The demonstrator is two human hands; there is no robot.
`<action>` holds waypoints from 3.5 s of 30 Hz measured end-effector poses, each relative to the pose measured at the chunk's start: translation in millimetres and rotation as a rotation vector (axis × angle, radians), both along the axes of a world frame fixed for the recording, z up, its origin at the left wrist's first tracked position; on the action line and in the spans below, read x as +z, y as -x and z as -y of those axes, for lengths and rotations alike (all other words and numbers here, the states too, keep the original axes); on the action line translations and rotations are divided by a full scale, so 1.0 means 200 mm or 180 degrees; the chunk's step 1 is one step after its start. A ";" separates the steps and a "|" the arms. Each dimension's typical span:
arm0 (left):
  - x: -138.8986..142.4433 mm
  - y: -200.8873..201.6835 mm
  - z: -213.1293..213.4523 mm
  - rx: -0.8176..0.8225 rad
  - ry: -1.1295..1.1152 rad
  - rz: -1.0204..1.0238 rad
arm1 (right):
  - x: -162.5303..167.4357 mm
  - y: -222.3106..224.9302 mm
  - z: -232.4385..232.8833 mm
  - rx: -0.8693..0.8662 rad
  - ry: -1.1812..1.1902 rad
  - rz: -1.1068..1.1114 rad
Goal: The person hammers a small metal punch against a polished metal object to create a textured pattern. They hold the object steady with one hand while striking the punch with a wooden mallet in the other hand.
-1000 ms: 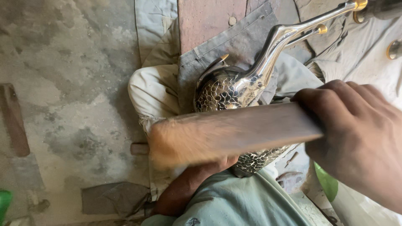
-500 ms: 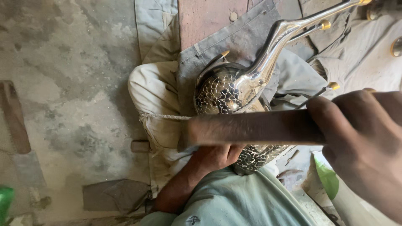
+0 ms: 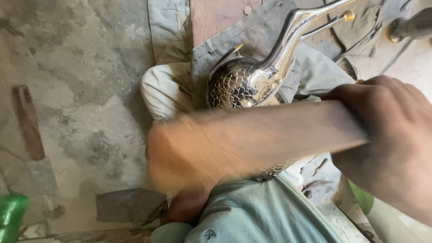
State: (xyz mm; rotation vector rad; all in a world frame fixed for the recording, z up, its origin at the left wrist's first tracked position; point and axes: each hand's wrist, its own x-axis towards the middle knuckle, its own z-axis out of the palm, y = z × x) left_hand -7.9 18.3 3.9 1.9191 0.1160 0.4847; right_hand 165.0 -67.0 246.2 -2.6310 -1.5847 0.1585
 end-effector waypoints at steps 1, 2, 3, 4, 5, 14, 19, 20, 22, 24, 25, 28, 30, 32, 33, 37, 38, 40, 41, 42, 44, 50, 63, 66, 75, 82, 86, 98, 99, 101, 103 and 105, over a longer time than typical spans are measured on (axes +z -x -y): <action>0.00 0.00 -0.01 0.0005 0.0088 0.0040 | 0.01 0.00 -0.02 0.0116 0.0226 0.0133; 0.01 0.00 -0.01 0.0023 0.0227 0.0082 | 0.04 0.00 -0.02 0.0408 0.0628 0.0416; 0.01 0.01 -0.01 0.0064 0.0315 0.0129 | 0.04 0.00 -0.03 0.0478 0.0802 0.0510; 0.00 0.02 -0.01 0.0130 0.0116 0.0178 | 0.05 0.00 -0.03 0.0553 0.0972 0.0602; -0.01 0.03 -0.02 0.0184 -0.0102 0.0226 | 0.05 0.01 -0.03 0.0394 0.0911 0.0530; -0.15 0.07 0.05 -0.0002 -0.0339 -0.0098 | -0.02 -0.04 0.16 0.0062 0.0287 0.0017; -0.17 0.07 0.09 0.0088 -0.1330 -0.0021 | 0.00 -0.04 0.10 0.0314 0.0245 0.0287; -0.17 0.07 0.09 0.0212 -0.2366 -0.0086 | 0.02 -0.04 0.07 0.0364 0.0205 0.0268; -0.17 0.06 0.09 0.0236 -0.2892 -0.0276 | 0.05 -0.03 -0.01 0.0088 0.0005 -0.0243; -0.16 0.06 0.09 0.0082 -0.1613 -0.0320 | 0.06 0.00 -0.08 -0.0636 -0.0275 -0.1263; -0.15 0.06 0.08 0.0019 -0.0975 -0.0326 | 0.07 0.00 -0.09 -0.0187 0.0370 -0.0437; -0.11 0.04 0.07 -0.0028 0.0367 -0.0230 | 0.08 -0.01 -0.08 0.0588 0.1277 0.0947; -0.08 0.02 0.06 0.0017 0.0476 0.0012 | 0.05 -0.03 -0.05 0.0269 0.0773 0.0513; -0.06 0.01 0.05 0.0041 0.0570 0.0263 | -0.01 -0.04 0.00 0.0055 0.0662 0.0333; -0.05 0.00 0.04 0.0017 0.0621 0.0394 | -0.03 -0.04 0.02 -0.0057 0.0715 0.0310; -0.02 -0.01 0.02 0.0062 0.0059 0.0333 | -0.07 -0.06 0.12 0.0185 0.0696 0.0374; -0.01 -0.01 0.02 0.0292 -0.0162 0.0486 | -0.08 -0.06 0.13 -0.0114 0.0285 -0.0147; 0.00 -0.01 0.03 0.0425 -0.0134 0.0498 | -0.07 -0.07 0.13 -0.0042 0.0532 -0.0103; -0.02 -0.01 0.04 0.0282 0.0135 0.0372 | -0.07 -0.07 0.11 0.0277 0.1195 0.0482; -0.02 -0.02 0.05 0.0136 0.0407 0.0240 | -0.06 -0.06 0.10 0.0596 0.1863 0.1065; -0.03 -0.01 0.05 0.0209 0.0079 0.0570 | -0.05 -0.06 0.05 0.0430 0.1147 0.0796; -0.04 -0.01 0.07 0.0104 0.0457 0.0067 | -0.04 -0.04 0.03 0.0136 0.0651 0.0350; -0.09 0.01 0.09 0.0156 0.0790 -0.0291 | -0.07 -0.04 0.05 -0.1162 -0.0202 -0.1932; -0.07 0.00 0.07 -0.0021 0.0512 -0.0345 | -0.03 -0.04 0.03 0.0071 0.0759 0.0145; -0.03 0.01 0.04 0.0077 -0.0443 0.0625 | -0.09 -0.03 0.13 0.0022 0.0814 0.0174; -0.03 -0.01 0.05 0.0159 -0.0415 0.0205 | 0.00 0.01 0.02 0.0125 0.0978 0.0427; -0.06 0.01 0.06 -0.0008 -0.0616 -0.0304 | 0.01 0.01 0.05 0.0160 0.1194 0.0453; -0.04 0.09 0.05 0.0144 -0.0421 0.0303 | -0.06 -0.02 0.14 -0.0529 0.0312 -0.0789; -0.02 0.08 0.04 0.0305 -0.0644 0.0304 | -0.06 -0.02 0.12 -0.0612 0.0158 -0.1064; -0.01 0.07 0.03 0.0290 -0.0502 0.0393 | -0.05 -0.01 0.09 -0.0745 0.0348 -0.1216; -0.02 0.05 0.03 0.0080 -0.0166 0.0333 | -0.04 -0.01 0.08 -0.0370 0.0565 -0.0585; -0.05 0.03 0.05 -0.0337 0.0379 0.0111 | -0.04 -0.01 0.08 0.0136 0.0680 0.0225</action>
